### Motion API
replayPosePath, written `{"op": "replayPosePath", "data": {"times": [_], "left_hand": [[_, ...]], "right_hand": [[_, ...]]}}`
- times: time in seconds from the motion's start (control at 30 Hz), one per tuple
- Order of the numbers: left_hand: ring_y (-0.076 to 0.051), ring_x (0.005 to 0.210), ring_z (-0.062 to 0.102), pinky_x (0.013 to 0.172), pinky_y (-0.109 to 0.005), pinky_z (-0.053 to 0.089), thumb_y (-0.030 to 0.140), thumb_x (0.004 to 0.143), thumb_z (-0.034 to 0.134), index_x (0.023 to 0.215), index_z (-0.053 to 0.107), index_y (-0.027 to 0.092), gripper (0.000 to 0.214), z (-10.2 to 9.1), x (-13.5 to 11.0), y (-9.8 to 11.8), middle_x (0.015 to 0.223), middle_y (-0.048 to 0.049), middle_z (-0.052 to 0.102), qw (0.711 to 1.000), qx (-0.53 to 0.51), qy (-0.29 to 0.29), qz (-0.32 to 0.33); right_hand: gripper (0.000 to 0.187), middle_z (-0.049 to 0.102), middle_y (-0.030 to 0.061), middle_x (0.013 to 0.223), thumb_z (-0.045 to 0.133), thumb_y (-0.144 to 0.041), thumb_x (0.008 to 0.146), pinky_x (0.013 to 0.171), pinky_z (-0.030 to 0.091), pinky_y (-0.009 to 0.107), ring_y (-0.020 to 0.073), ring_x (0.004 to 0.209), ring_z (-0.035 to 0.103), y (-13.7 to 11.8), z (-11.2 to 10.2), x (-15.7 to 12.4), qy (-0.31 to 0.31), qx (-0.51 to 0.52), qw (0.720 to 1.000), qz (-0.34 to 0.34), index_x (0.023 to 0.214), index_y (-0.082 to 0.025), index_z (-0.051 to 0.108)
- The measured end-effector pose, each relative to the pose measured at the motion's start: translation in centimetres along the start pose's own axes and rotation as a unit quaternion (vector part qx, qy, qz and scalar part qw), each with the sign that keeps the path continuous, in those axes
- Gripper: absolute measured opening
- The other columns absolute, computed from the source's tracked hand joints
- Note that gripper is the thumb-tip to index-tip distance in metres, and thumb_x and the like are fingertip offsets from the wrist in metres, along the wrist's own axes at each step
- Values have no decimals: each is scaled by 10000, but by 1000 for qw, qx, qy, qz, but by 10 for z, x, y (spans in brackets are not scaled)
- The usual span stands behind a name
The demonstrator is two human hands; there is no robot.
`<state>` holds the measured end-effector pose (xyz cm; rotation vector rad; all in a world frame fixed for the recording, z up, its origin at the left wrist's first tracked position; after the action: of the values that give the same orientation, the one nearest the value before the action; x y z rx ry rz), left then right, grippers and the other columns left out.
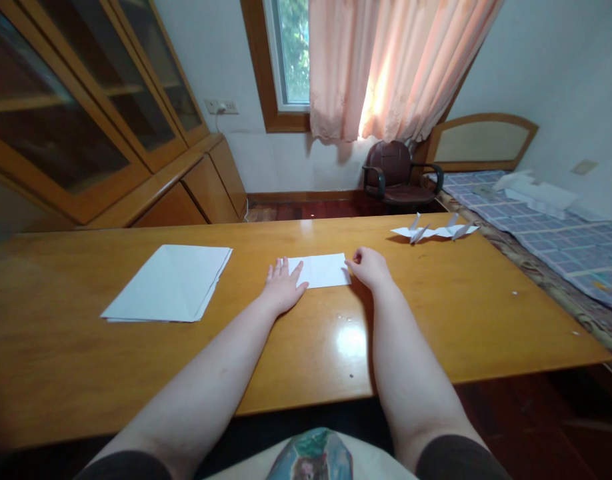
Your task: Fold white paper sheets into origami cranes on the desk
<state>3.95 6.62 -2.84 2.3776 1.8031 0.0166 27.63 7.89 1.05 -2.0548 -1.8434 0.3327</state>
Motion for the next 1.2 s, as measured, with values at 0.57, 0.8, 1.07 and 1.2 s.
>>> {"op": "replayPosePath", "data": {"times": [0.57,0.8,1.07,1.2], "left_hand": [[-230,1138,503,1036,-374,338,425,822,593,959,606,221,246,-29,-1,3,1141,-70,587,990,-93,93,-47],[-360,1416,127,1105,-611,126,574,761,563,1247,459,209,617,-24,-3,-36,1497,-140,296,978,-71,85,-178],[-378,1430,56,1103,-629,101,541,768,509,1385,344,156,746,-26,-8,-85,1555,-171,170,955,-74,26,-285],[-369,1433,49,1102,-631,120,451,813,460,1406,327,168,670,-26,-10,-101,1565,-155,140,946,-67,18,-316]], "right_hand": [[579,179,49,1567,340,-466,939,1132,98,521,255,1435,136,-69,79,-18,-165,-113,968,-152,1482,-282,257],[578,185,63,1564,375,-452,935,1130,94,523,261,1434,142,-69,78,-18,-172,-97,969,-151,1477,-280,273],[571,206,63,1559,404,-433,931,1132,90,520,261,1429,161,-69,77,-17,-164,-89,971,-152,1469,-277,294],[570,210,58,1558,410,-429,928,1133,95,519,259,1430,161,-68,77,-17,-165,-87,971,-149,1467,-283,296]]}}
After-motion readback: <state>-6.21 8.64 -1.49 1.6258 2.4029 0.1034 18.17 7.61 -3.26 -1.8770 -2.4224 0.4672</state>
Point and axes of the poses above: each hand's wrist, its own x-axis towards the middle knuckle, its own z-axis out of the palm, y = z × x, the point moved 9 cm from there along x, towards the middle knuckle
